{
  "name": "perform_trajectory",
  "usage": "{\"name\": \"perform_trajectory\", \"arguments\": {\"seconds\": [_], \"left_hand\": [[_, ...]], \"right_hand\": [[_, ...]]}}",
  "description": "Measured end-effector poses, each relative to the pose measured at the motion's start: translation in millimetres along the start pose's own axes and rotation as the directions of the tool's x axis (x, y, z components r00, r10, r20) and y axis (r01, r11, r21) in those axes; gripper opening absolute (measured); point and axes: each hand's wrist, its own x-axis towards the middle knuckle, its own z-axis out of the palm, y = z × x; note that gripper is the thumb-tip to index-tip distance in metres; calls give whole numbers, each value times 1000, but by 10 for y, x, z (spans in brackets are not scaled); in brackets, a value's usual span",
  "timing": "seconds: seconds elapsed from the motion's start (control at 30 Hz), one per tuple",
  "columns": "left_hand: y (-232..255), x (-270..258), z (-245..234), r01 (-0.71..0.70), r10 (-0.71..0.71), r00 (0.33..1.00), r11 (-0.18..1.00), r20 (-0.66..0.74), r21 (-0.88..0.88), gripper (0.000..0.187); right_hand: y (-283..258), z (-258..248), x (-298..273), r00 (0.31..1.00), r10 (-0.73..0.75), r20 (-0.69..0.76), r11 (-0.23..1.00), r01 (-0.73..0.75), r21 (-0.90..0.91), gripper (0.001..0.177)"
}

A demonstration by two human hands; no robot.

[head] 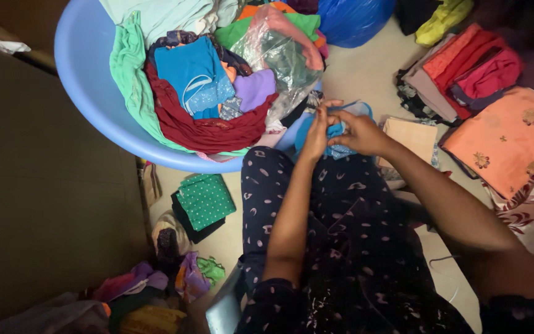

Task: The person sorts through a pile of clothes, picking up and shaking a blue garment and a piece of bubble wrap by hand.

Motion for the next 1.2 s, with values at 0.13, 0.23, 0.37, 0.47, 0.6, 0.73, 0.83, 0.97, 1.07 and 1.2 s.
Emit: {"name": "perform_trajectory", "arguments": {"seconds": [0.13,0.23,0.37,0.47,0.6,0.73,0.83,0.97,1.07,1.2], "left_hand": [[-27,16,-29,-56,50,996,995,69,86,58],[-69,16,-113,-122,96,985,976,144,179,46],[-147,62,-143,-46,26,988,991,153,124,39],[-145,97,-185,-329,278,942,867,187,374,35],[-178,94,-185,-200,179,973,970,146,140,39],[-149,90,-255,-127,114,986,987,125,101,40],[-36,60,-249,-110,99,986,991,132,77,60],[-2,50,-137,-155,144,986,977,81,146,79],[-157,67,-30,-170,182,982,967,-44,191,60],[-186,74,-122,-176,172,984,968,37,180,62]], "right_hand": [[206,31,34,997,74,-21,993,-76,-90,53],[369,72,56,993,105,-57,980,-113,-161,42],[436,79,65,992,46,-121,982,-67,-176,23],[380,56,80,986,6,-166,990,-29,-138,20],[261,-3,55,983,11,-185,987,-41,-157,19],[184,-27,42,972,39,-232,993,-65,-103,18],[254,-65,56,956,-8,-294,998,-10,-59,18],[362,-82,61,952,46,-303,999,-35,41,20],[312,-109,53,959,103,-263,994,-94,48,30],[164,-298,26,996,44,-79,998,-39,57,74]]}}
